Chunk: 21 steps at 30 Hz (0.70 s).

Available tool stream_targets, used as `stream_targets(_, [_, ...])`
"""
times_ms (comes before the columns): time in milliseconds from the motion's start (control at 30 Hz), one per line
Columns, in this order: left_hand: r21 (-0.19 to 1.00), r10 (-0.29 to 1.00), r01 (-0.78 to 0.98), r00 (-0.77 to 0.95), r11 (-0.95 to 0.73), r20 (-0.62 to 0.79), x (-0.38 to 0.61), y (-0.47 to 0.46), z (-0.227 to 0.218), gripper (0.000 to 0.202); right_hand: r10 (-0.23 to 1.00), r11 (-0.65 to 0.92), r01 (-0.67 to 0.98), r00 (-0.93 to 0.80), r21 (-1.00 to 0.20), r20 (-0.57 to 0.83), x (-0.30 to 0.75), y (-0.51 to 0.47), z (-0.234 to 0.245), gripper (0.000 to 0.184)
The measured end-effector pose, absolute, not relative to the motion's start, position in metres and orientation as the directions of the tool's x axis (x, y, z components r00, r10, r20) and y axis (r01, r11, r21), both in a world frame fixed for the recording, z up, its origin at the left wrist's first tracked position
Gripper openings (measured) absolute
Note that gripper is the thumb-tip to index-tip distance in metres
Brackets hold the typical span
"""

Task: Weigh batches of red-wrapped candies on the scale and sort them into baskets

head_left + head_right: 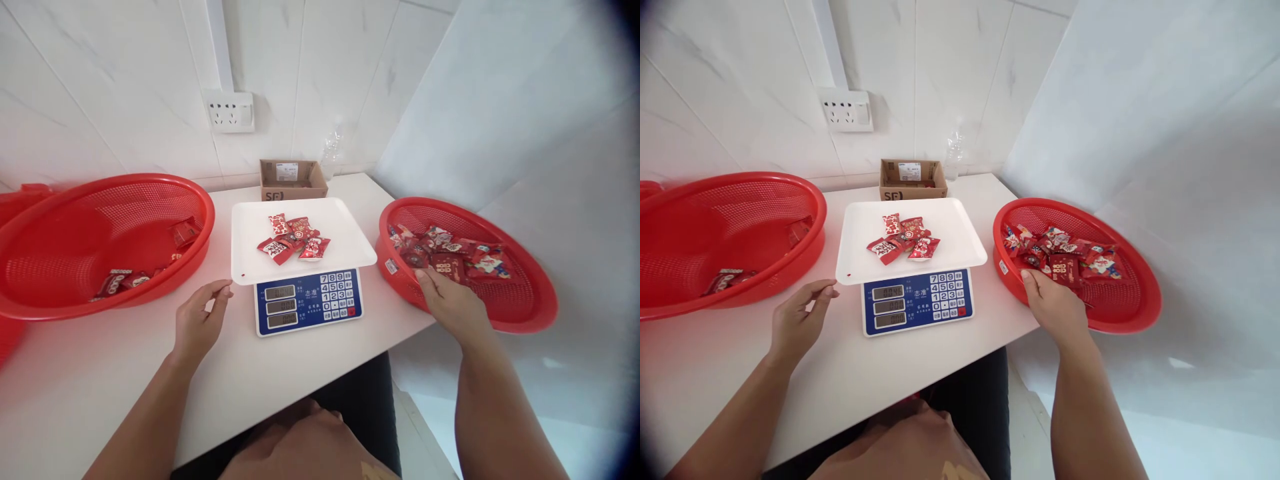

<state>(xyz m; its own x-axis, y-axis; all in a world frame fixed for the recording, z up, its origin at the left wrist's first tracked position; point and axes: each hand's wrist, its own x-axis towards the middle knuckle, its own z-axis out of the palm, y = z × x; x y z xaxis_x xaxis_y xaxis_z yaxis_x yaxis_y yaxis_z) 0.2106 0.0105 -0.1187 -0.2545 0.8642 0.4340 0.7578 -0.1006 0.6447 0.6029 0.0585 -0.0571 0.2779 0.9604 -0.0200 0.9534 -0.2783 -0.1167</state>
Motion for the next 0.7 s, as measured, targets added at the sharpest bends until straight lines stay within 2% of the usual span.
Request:
stream_targets(400, [0.622, 0.86, 0.773, -0.229, -0.124, 0.456, 0.211, 0.013, -0.12, 0.023, 0.967, -0.25, 0.966, 0.253, -0.058, 0.042, 0.599, 0.056, -0.059, 0.051])
stream_targets(500, [0.531, 0.81, 0.828, -0.182, -0.18, 0.557, 0.214, 0.009, -0.116, 0.022, 0.967, -0.253, 0.967, 0.254, -0.035, 0.023, 0.598, 0.056, -0.057, 0.049])
stream_targets(600, [0.398, 0.703, 0.892, -0.143, -0.213, 0.697, 0.209, 0.005, -0.101, 0.018, 0.976, -0.214, 0.976, 0.215, -0.034, 0.041, 0.601, 0.056, -0.058, 0.05])
stream_targets(700, [0.338, 0.633, 0.937, -0.209, -0.089, 0.745, 0.185, 0.008, -0.069, 0.02, 0.983, -0.148, 0.988, 0.153, -0.053, 0.1, 0.605, 0.058, -0.06, 0.052])
